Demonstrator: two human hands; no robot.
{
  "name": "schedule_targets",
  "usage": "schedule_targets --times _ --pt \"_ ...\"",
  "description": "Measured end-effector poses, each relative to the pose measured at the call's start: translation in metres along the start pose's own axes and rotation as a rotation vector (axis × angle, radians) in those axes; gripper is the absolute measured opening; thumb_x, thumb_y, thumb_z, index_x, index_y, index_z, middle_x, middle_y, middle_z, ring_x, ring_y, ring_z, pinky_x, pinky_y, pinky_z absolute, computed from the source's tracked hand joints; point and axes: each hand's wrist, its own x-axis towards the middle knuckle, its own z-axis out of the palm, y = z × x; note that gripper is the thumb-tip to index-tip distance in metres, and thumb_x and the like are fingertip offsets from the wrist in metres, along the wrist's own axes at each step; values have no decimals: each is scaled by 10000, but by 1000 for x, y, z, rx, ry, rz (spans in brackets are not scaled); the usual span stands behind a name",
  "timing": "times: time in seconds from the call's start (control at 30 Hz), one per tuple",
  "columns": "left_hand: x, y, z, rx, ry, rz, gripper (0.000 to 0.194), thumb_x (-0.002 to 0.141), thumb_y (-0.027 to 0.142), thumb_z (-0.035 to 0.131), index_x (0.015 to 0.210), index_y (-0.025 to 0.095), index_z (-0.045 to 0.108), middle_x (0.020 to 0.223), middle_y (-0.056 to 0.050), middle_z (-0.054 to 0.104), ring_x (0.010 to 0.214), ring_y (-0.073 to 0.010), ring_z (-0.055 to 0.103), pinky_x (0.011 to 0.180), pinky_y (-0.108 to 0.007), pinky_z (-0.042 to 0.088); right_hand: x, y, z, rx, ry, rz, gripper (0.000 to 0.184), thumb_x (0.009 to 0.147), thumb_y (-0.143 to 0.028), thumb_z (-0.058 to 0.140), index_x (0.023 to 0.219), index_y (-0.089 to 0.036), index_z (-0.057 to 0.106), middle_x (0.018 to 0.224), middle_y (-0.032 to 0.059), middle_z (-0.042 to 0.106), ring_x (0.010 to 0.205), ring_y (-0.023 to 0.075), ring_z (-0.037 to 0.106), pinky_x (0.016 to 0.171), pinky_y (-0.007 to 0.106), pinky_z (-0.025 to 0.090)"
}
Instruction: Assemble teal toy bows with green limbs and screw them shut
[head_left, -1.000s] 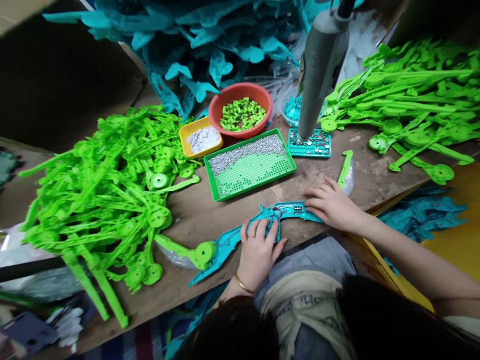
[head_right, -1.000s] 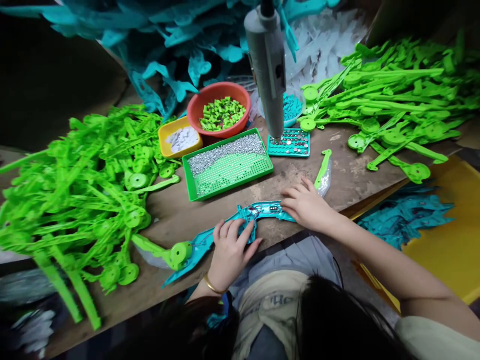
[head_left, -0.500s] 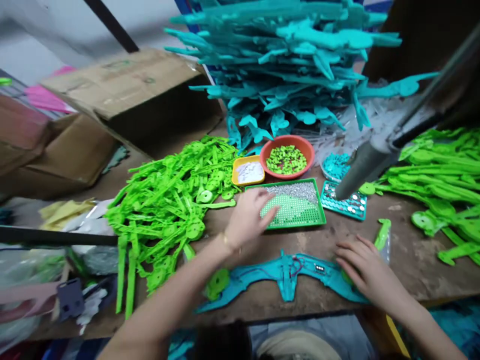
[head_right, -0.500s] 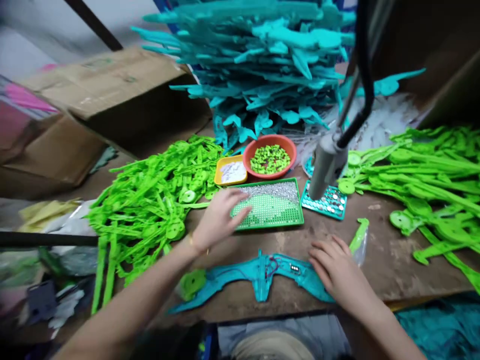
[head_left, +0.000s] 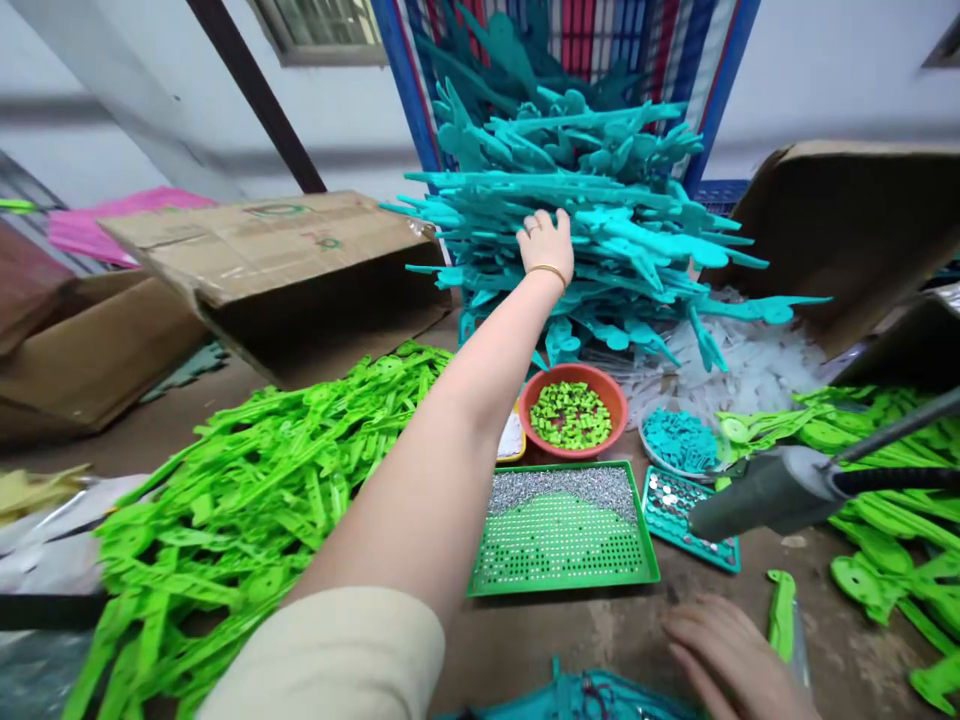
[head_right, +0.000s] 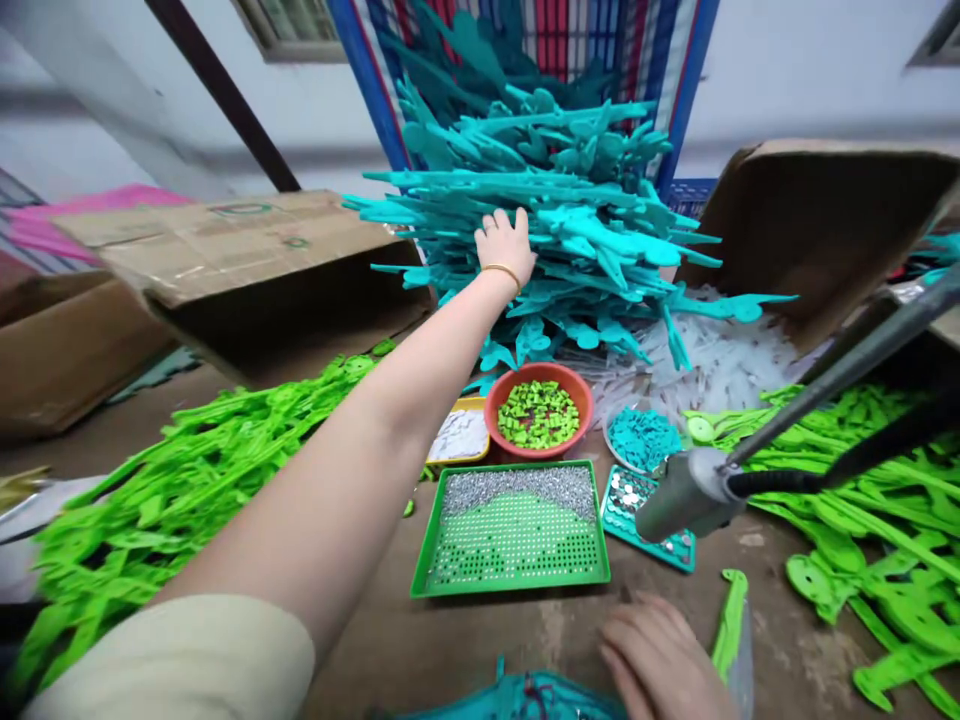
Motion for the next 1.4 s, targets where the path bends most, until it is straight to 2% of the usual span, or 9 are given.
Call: schedule_targets --times 0.1,0.3,0.47,0.57,0.7,0.83,0.97,1.27,1.4 --pt "6 -19 -2 52 -225 32 438 940 138 332 1365 124 438 1285 -217 564 1213 -310 538 973 -436 421 4 -9 10 68 -46 1 156 875 -165 519 1006 -223 583 845 9 731 761 149 708 813 290 592" --pt "-36 -55 -11 87 -265 69 380 957 276 365 1291 149 493 1190 -206 626 1122 -317 606 926 -436 457 29 -33 3 326 -77 174 283 876 -206 558 1149 -277 579 1053 50 715 968 188 684 849 338 582" --pt "-63 -58 -43 102 -282 86 385 931 418 431 1195 175 570 1145 -171 642 1080 -314 612 900 -414 471 127 -16 13 1115 389 837 515 856 -498 578 1285 -245 449 1369 156 530 1037 229 673 879 401 576" --pt "-70 -54 -64 115 -163 100 437 940 427 394 1242 144 536 1281 -192 550 1207 -324 518 979 -418 418 191 8 25 1535 643 1051 469 884 -574 483 1178 -209 462 1235 172 596 976 220 701 828 354 593" --pt "-60 -61 -80 197 41 105 516 886 326 500 1347 100 443 1432 -208 401 1370 -360 315 1093 -465 271 254 40 32 1427 899 1081 436 936 -590 311 1026 -210 504 988 80 666 804 146 717 680 265 599" --pt "-35 -83 -80 222 -44 45 603 918 343 480 1454 119 322 1517 -207 298 1430 -392 182 1120 -564 162 312 82 35 1283 958 1154 422 969 -533 230 1012 -210 499 805 18 653 673 99 688 577 206 557" --pt "-18 -99 -75 200 -103 33 569 962 390 420 1471 167 294 1443 -179 413 1344 -353 354 1060 -548 284 352 121 38 1135 937 1255 478 909 -616 360 1016 -181 528 718 23 624 592 139 662 453 218 486" --pt "-31 -107 -81 189 -62 12 424 881 294 515 1208 29 568 1402 -244 426 1362 -375 322 1102 -499 249 301 123 58 777 691 1170 681 935 -608 13 1035 -176 530 726 25 632 588 94 632 488 191 505" --pt "-52 -121 -102 74 -142 -16 559 822 303 615 1290 49 447 1299 -231 519 1246 -388 484 1054 -493 365 257 116 102 562 295 1113 390 974 -464 360 1036 -155 590 896 49 672 753 115 646 662 251 549"
